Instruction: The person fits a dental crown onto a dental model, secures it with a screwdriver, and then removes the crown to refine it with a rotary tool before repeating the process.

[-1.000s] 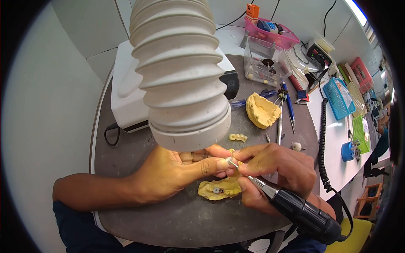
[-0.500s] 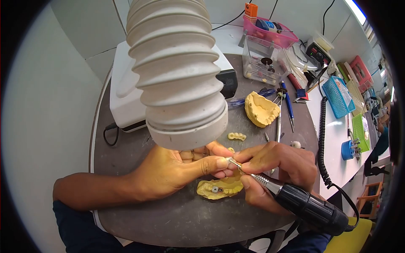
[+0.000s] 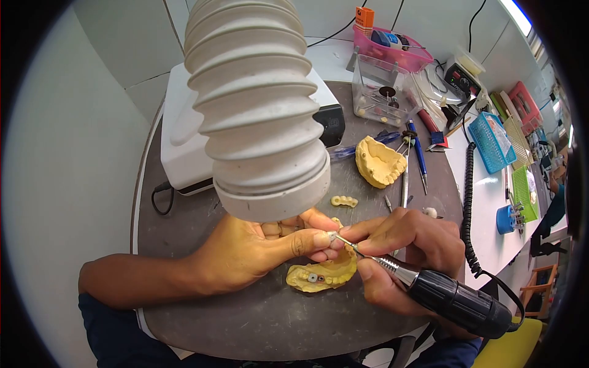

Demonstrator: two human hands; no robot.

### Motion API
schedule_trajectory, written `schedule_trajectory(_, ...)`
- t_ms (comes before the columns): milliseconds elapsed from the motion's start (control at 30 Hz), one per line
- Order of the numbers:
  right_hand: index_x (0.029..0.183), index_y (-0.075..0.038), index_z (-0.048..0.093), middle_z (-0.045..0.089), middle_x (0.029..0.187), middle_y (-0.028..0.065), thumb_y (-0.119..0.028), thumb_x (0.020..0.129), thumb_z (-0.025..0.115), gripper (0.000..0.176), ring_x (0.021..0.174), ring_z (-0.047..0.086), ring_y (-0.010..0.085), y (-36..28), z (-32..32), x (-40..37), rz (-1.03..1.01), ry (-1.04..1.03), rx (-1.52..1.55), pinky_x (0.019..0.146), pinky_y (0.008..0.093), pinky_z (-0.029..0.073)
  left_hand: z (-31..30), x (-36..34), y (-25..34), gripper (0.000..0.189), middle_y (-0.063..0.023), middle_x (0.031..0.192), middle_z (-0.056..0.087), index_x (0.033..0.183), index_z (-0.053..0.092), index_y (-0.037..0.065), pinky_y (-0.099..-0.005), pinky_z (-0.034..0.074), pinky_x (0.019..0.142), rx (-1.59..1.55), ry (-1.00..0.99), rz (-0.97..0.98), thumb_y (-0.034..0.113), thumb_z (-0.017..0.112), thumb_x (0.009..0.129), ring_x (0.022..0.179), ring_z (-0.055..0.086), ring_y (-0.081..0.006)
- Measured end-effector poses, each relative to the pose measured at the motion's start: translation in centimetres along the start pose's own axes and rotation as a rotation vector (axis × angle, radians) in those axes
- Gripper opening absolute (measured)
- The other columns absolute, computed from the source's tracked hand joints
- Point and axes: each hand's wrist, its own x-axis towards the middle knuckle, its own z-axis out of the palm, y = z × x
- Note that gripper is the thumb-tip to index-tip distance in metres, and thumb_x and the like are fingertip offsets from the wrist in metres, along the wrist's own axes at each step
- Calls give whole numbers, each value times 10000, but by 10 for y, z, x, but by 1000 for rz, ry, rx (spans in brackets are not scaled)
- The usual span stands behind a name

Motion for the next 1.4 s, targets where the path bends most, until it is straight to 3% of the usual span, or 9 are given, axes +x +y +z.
schedule_trajectory(233, 900, 0, 670, 747, 829, 161, -15, 778, 793, 173, 921, 785, 320, 2, 4, 2, -35, 22, -51, 829, 388, 631, 2, -1, 2, 124, -174, 1100, 720, 1124, 602, -7, -315, 605, 928, -15, 11, -17, 19, 651, 1013, 1041, 728, -206)
schedule_trajectory(300, 865, 7, 702, 766, 887, 157, -8, 711, 826, 198, 814, 790, 254, 6, 7, 4, -118, 68, -94, 727, 306, 631, 4, -1, 3, 137, -155, 1105, 715, 1120, 604, 0, -312, 601, 926, -28, 26, -22, 21, 670, 1003, 1039, 721, -190)
schedule_trajectory(1400, 865, 4, 705, 759, 901, 159, -20, 704, 828, 203, 786, 771, 247, 6, 11, 7, -146, 94, -167, 700, 311, 617, 5, -1, -4, 131, -140, 1130, 693, 1086, 608, 29, -297, 591, 905, -89, 63, 41, 11, 691, 986, 1017, 701, -161)
